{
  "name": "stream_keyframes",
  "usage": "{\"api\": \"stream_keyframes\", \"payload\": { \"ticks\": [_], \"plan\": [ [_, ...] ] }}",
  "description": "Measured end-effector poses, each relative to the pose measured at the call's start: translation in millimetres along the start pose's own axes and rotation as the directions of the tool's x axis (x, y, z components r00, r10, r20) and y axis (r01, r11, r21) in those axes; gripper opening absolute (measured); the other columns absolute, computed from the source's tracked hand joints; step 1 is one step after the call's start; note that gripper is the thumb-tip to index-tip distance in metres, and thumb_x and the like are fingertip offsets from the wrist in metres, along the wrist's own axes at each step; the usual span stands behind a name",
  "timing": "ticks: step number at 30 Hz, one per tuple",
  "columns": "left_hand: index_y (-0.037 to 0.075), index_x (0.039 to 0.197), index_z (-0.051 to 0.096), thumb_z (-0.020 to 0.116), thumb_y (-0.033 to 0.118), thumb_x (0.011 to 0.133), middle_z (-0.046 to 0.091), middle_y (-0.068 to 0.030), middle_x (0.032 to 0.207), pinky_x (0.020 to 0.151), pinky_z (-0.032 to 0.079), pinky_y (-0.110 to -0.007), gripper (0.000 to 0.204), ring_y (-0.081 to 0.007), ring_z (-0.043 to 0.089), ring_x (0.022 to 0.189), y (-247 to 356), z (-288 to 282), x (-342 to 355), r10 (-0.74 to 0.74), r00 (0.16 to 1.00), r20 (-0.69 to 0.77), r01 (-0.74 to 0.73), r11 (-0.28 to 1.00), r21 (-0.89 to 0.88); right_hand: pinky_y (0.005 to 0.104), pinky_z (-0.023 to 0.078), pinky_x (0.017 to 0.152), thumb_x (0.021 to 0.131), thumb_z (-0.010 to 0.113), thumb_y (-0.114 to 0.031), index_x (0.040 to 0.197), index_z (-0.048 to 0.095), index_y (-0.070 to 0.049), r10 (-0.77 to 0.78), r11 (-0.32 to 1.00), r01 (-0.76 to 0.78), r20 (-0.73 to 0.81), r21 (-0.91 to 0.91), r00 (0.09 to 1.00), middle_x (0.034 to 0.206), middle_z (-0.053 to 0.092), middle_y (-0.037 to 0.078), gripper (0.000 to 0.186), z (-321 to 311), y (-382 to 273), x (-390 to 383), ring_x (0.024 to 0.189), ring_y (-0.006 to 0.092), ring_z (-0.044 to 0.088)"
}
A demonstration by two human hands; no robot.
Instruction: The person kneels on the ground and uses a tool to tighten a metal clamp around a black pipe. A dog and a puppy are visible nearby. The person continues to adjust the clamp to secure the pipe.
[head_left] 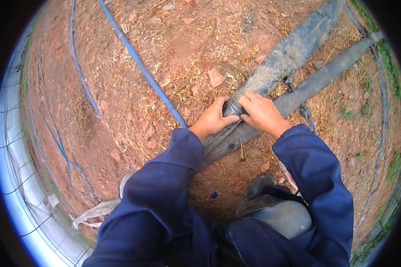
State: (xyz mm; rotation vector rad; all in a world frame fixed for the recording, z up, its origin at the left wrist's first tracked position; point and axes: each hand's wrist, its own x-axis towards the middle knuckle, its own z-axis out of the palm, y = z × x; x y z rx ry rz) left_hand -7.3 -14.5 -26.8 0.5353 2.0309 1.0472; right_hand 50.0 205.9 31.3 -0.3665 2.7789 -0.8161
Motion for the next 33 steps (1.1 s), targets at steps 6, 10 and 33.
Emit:
{"api": "stream_keyframes", "payload": {
  "ticks": [6,10,33],
  "plan": [
    [0.001,0.148,0.047,0.085,0.042,0.088,0.067,-0.0272,0.127,0.101,0.053,-0.046,0.082,-0.0399,0.067,0.12,12.1,2.0,-3.0,0.002,0.997,-0.082,0.007,0.994,0.108,0.0475,0.057,0.085,0.081,0.079,-0.014,0.108,0.057,-0.009,-0.052,0.999,0.052,-0.02,-0.008,0.998,0.106,0.059,0.013,0.035,0.9,5.1,-0.1,0.104,0.0348,0.067],
    [0.0,0.145,0.05,0.085,0.042,0.087,0.069,-0.0278,0.124,0.098,0.054,-0.047,0.08,-0.042,0.069,0.117,16.6,6.7,-7.3,0.007,0.989,-0.145,0.013,0.991,0.137,0.0475,0.057,0.084,0.081,0.079,-0.013,0.108,0.058,-0.009,-0.055,0.998,0.055,-0.009,-0.024,0.998,0.105,0.06,0.013,0.035,1.1,5.8,0.7,0.103,0.035,0.068],
    [0.004,0.134,0.057,0.089,0.05,0.079,0.072,-0.0241,0.119,0.092,0.056,-0.048,0.079,-0.0413,0.071,0.11,13.5,11.9,-6.1,0.003,0.97,-0.241,0.035,0.988,0.15,0.0454,0.058,0.081,0.082,0.078,-0.015,0.109,0.059,-0.013,-0.097,0.991,0.092,-0.055,-0.098,0.994,0.104,0.057,0.01,0.033,10.0,8.1,-5.9,0.102,0.0321,0.066]
  ]
}}
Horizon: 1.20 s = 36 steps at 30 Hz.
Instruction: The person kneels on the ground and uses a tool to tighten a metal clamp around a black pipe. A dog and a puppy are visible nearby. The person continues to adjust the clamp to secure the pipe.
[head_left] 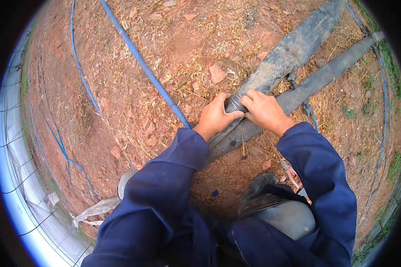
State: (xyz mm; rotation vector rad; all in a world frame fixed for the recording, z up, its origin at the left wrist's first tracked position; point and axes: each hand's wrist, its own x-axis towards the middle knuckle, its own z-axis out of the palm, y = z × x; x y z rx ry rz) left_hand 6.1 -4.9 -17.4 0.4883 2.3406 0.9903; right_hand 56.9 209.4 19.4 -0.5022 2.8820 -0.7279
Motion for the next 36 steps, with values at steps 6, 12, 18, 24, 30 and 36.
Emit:
{"api": "stream_keyframes", "payload": {
  "ticks": [6,12,18,24,30,36],
  "plan": [
    [0.004,0.134,0.058,0.091,0.049,0.077,0.072,-0.0239,0.119,0.091,0.056,-0.047,0.08,-0.04,0.072,0.109,3.4,0.2,0.8,-0.017,1.0,0.005,0.017,0.999,0.032,0.0462,0.057,0.078,0.081,0.077,-0.014,0.108,0.059,-0.014,0.038,0.999,-0.039,-0.036,-0.004,0.999,0.103,0.057,0.009,0.032,3.1,-2.7,-1.5,0.099,0.0319,0.067],
    [0.006,0.131,0.06,0.09,0.051,0.077,0.072,-0.0218,0.118,0.09,0.056,-0.047,0.077,-0.0395,0.072,0.109,7.1,1.5,-2.7,-0.028,0.998,-0.05,0.03,0.999,0.027,0.0462,0.058,0.081,0.08,0.078,-0.012,0.109,0.059,-0.013,0.038,0.998,-0.037,-0.031,0.044,0.999,0.104,0.058,0.01,0.034,4.6,0.0,-2.2,0.1,0.0327,0.067],
    [0.006,0.13,0.061,0.087,0.054,0.078,0.071,-0.0204,0.121,0.091,0.056,-0.048,0.076,-0.0391,0.071,0.11,6.6,2.8,-3.2,-0.063,0.997,-0.04,0.065,0.997,0.042,0.0486,0.057,0.083,0.078,0.08,-0.011,0.11,0.059,-0.012,0.051,0.994,-0.053,0.029,0.09,0.998,0.106,0.058,0.012,0.038,0.3,2.9,4.2,0.102,0.0363,0.067],
    [0.007,0.134,0.059,0.086,0.055,0.079,0.069,-0.0205,0.126,0.092,0.056,-0.048,0.078,-0.0393,0.07,0.113,4.3,4.9,-4.0,-0.034,0.998,-0.052,0.038,0.997,0.069,0.0501,0.055,0.082,0.078,0.081,-0.01,0.105,0.06,-0.012,0.049,0.985,-0.068,0.116,0.159,0.992,0.103,0.058,0.013,0.034,-9.8,5.5,11.4,0.099,0.0387,0.067],
    [0.004,0.136,0.057,0.089,0.054,0.077,0.068,-0.0232,0.125,0.093,0.056,-0.049,0.084,-0.0407,0.069,0.113,3.9,3.5,-1.2,-0.034,0.999,-0.024,0.036,0.998,0.057,0.0501,0.054,0.08,0.077,0.081,-0.01,0.099,0.059,-0.013,0.152,0.98,-0.165,0.115,0.108,0.982,0.101,0.059,0.011,0.031,-9.1,-5.3,14.5,0.096,0.0374,0.068],
    [0.0,0.138,0.053,0.089,0.048,0.076,0.067,-0.0252,0.123,0.093,0.056,-0.05,0.086,-0.0425,0.069,0.112,8.5,-3.6,-1.5,0.007,0.999,0.054,-0.01,0.999,0.043,0.0504,0.053,0.079,0.077,0.081,-0.01,0.097,0.058,-0.013,0.17,0.974,-0.182,0.1,0.132,0.98,0.099,0.06,0.011,0.031,-8.5,-6.0,15.2,0.095,0.0378,0.068]
  ]
}}
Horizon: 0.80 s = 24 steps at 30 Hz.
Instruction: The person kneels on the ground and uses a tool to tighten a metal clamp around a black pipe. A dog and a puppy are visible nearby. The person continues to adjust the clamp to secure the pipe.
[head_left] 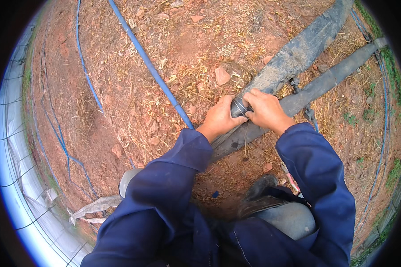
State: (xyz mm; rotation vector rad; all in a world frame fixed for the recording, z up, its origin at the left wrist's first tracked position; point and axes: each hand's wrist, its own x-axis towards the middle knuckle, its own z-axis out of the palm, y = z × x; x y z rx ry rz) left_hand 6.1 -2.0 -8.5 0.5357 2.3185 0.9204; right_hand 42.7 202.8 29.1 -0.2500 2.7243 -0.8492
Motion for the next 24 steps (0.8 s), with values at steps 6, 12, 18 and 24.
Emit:
{"api": "stream_keyframes", "payload": {
  "ticks": [6,12,18,24],
  "plan": [
    [-0.001,0.139,0.052,0.083,0.051,0.082,0.065,-0.0242,0.126,0.093,0.056,-0.05,0.082,-0.0418,0.068,0.114,8.2,5.0,-4.3,-0.011,1.0,-0.024,0.014,0.994,0.11,0.0522,0.053,0.079,0.076,0.081,-0.009,0.096,0.058,-0.012,-0.021,1.0,0.021,0.001,0.021,1.0,0.099,0.061,0.012,0.03,-0.4,2.0,1.0,0.093,0.0392,0.068],
    [0.004,0.143,0.05,0.081,0.056,0.085,0.068,-0.024,0.125,0.092,0.056,-0.052,0.084,-0.0423,0.069,0.111,8.8,10.3,-7.9,0.026,0.996,-0.086,-0.01,0.983,0.182,0.0534,0.054,0.08,0.077,0.08,-0.009,0.098,0.06,-0.01,-0.011,1.0,0.011,0.043,0.004,0.999,0.1,0.061,0.015,0.029,-1.6,1.7,3.7,0.091,0.0421,0.068],
    [0.004,0.144,0.05,0.08,0.056,0.086,0.067,-0.0222,0.126,0.094,0.055,-0.052,0.084,-0.0413,0.068,0.114,9.2,13.1,-9.8,0.016,0.995,-0.1,0.004,0.979,0.204,0.0533,0.055,0.082,0.081,0.077,-0.014,0.098,0.061,-0.009,-0.029,0.999,0.028,0.094,0.019,0.995,0.1,0.062,0.016,0.023,-1.7,6.5,9.3,0.092,0.0419,0.068],
    [0.001,0.142,0.051,0.08,0.054,0.085,0.065,-0.0193,0.127,0.093,0.056,-0.05,0.083,-0.0383,0.066,0.117,8.8,13.8,-9.1,0.02,0.996,-0.088,0.0,0.975,0.222,0.0528,0.054,0.083,0.084,0.071,-0.012,0.093,0.064,-0.009,0.061,0.998,-0.061,0.079,-0.003,0.995,0.096,0.066,0.015,0.012,4.0,0.8,14.3,0.093,0.0401,0.069]
  ]
}}
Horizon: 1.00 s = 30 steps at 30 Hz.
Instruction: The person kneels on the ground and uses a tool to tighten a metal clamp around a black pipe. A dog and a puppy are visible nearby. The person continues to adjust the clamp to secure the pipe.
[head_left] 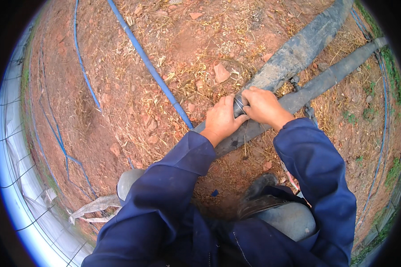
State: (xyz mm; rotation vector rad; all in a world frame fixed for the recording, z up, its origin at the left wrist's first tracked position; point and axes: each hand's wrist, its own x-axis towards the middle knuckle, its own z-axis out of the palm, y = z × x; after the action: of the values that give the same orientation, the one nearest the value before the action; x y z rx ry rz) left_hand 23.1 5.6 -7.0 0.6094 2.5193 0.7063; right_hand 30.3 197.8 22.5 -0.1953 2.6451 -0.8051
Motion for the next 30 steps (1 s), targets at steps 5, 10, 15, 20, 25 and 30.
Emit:
{"api": "stream_keyframes", "payload": {
  "ticks": [5,10,15,20,25,30],
  "plan": [
    [0.001,0.141,0.051,0.08,0.053,0.085,0.065,-0.0193,0.127,0.095,0.054,-0.052,0.082,-0.038,0.066,0.117,5.9,0.0,0.4,-0.05,0.999,-0.001,0.05,0.999,-0.001,0.053,0.054,0.083,0.083,0.07,-0.011,0.091,0.064,-0.009,0.049,0.999,-0.049,-0.026,0.001,0.998,0.096,0.068,0.015,0.011,4.0,-4.1,-1.0,0.093,0.0398,0.069],
    [0.002,0.143,0.05,0.08,0.053,0.085,0.066,-0.0224,0.128,0.097,0.052,-0.052,0.083,-0.0401,0.066,0.118,17.1,-2.6,0.7,-0.137,0.99,0.026,0.138,0.99,-0.011,0.0528,0.053,0.082,0.082,0.072,-0.01,0.095,0.063,-0.009,0.025,0.999,-0.026,0.019,0.043,1.0,0.096,0.067,0.015,0.016,4.3,3.0,1.1,0.093,0.0403,0.068],
    [0.003,0.144,0.049,0.08,0.051,0.085,0.065,-0.0212,0.13,0.098,0.051,-0.053,0.082,-0.0404,0.065,0.119,21.7,-2.9,0.1,-0.172,0.984,0.038,0.172,0.985,-0.007,0.0517,0.054,0.081,0.081,0.073,-0.005,0.1,0.06,-0.008,-0.12,0.99,0.119,0.021,0.074,0.993,0.098,0.066,0.015,0.024,-3.0,11.0,-0.8,0.095,0.0409,0.068],
    [0.003,0.145,0.048,0.081,0.05,0.084,0.063,-0.0194,0.131,0.1,0.048,-0.054,0.083,-0.0387,0.062,0.124,23.6,3.2,-2.7,-0.157,0.988,-0.011,0.157,0.986,0.05,0.0505,0.054,0.082,0.08,0.074,-0.002,0.104,0.059,-0.009,-0.17,0.982,0.177,-0.095,0.072,0.981,0.1,0.064,0.015,0.029,1.7,8.7,-13.9,0.096,0.0415,0.067],
    [0.002,0.144,0.048,0.081,0.05,0.083,0.063,-0.0197,0.131,0.099,0.049,-0.055,0.085,-0.0388,0.062,0.123,21.6,6.3,-2.4,-0.124,0.991,-0.042,0.127,0.989,0.071,0.049,0.055,0.084,0.083,0.074,-0.003,0.11,0.059,-0.008,-0.121,0.966,0.16,-0.193,0.202,0.974,0.107,0.06,0.015,0.031,11.7,12.1,-32.2,0.101,0.04,0.065],
    [0.001,0.141,0.049,0.082,0.051,0.081,0.063,-0.0219,0.129,0.095,0.051,-0.055,0.084,-0.0399,0.064,0.12,18.6,4.2,1.9,-0.127,0.992,-0.011,0.127,0.992,0.019,0.0476,0.053,0.088,0.084,0.074,-0.003,0.114,0.058,-0.01,-0.052,0.986,0.089,-0.247,0.142,0.968,0.107,0.06,0.013,0.035,24.8,11.3,-55.1,0.106,0.0382,0.063]
  ]
}}
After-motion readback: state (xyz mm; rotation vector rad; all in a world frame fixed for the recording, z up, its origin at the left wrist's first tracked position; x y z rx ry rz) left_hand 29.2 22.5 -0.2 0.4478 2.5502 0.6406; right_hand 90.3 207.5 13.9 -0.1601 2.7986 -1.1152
